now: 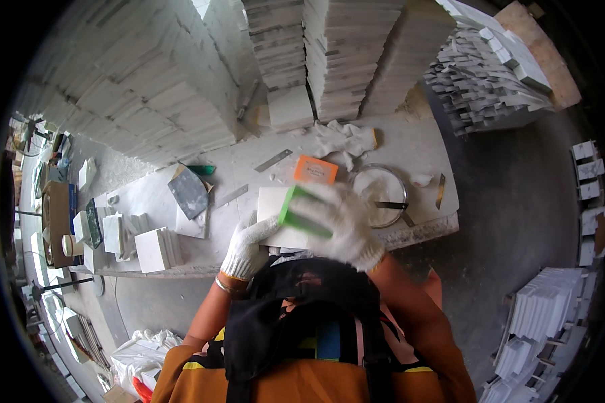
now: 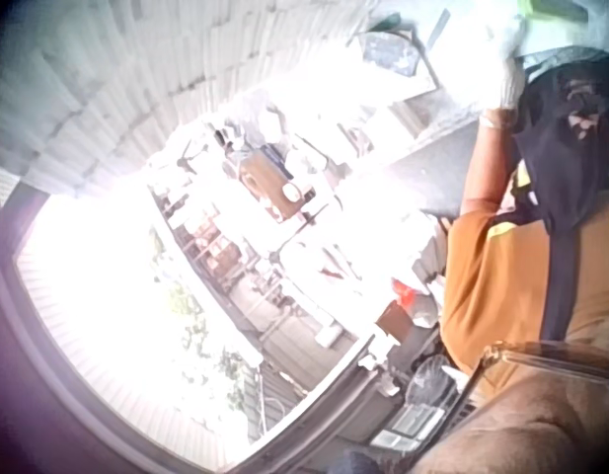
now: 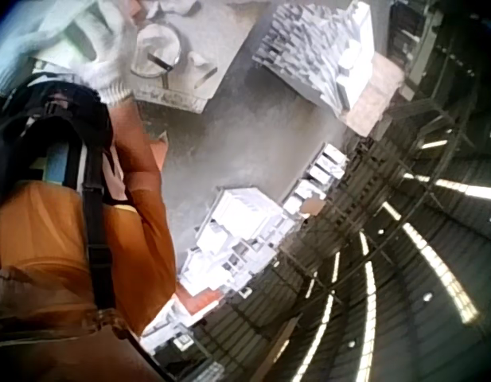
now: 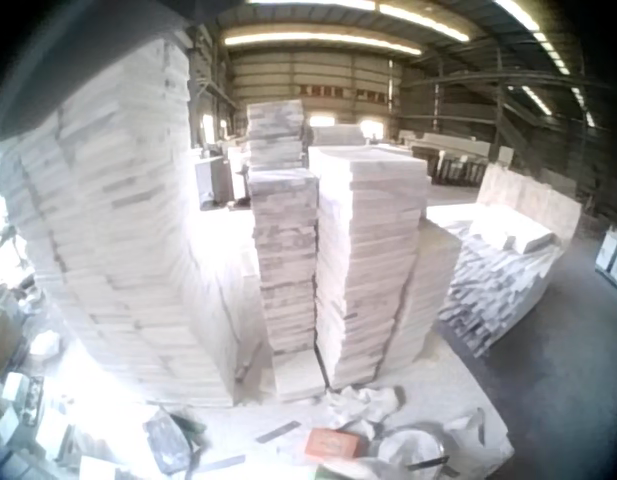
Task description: The person repeatedly scoops a white paste from a metal bowl using a small metal spatula and spreads it onto the edges of small white square tiles. They handle each tile individually, applying the paste to multiple sides before placing the tile down.
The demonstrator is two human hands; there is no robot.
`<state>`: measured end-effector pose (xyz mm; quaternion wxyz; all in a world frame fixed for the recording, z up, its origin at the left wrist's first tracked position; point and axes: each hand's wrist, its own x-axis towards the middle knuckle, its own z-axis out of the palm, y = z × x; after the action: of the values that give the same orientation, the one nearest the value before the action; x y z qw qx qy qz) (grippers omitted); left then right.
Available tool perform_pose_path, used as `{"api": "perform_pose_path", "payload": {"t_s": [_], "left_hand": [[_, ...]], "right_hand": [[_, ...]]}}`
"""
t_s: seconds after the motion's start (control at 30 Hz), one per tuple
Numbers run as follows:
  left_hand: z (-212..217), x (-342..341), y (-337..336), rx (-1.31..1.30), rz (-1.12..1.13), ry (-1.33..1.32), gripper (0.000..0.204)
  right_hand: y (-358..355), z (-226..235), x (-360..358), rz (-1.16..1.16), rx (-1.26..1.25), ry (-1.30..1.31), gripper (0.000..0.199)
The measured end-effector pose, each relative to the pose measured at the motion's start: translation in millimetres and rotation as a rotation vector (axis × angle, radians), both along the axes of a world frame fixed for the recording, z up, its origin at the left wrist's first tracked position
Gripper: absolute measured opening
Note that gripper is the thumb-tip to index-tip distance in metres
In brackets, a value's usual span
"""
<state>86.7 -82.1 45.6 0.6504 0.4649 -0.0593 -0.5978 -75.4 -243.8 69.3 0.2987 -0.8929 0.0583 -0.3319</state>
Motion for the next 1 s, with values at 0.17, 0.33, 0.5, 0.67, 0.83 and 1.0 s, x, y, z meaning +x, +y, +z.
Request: {"api": "perform_pose_path", "payload": {"t_s": [0.17, 0.33, 0.5, 0.67, 0.83, 1.0], "left_hand": [[10.6, -1.7, -6.4, -0.053, 0.051, 0.022, 0.045], [-5.0, 5.0, -2.0, -0.060, 0.074, 0.060, 0.044], [10.5, -5.8, -11.4, -0.033, 0.073, 0.048, 0.042], [-1.0, 12.1, 0.2, -0.066, 0.073, 0.097, 0.042], [5.5, -1.3, -9.6, -0.063, 0.057, 0.087, 0.043], [-1.4, 12.7, -0.9, -0.050, 0.036, 0.098, 0.043]], "right_hand": [[-18.7, 1.0, 11.1, -0.081, 0.043, -0.028, 0.061], [22.6, 8.2, -3.9, 0.092, 0.005, 0.021, 0.061], [-31.2, -2.9, 12.0, -0.113, -0.022, 0.019, 0.063], [26.8, 12.2, -2.9, 0.086, -0.012, 0.052, 0.062], [-31.7, -10.2, 14.0, -0.081, 0.115, -0.032, 0.060], [9.7, 8.4, 4.1, 0.028, 0.015, -0.041, 0.062]]}}
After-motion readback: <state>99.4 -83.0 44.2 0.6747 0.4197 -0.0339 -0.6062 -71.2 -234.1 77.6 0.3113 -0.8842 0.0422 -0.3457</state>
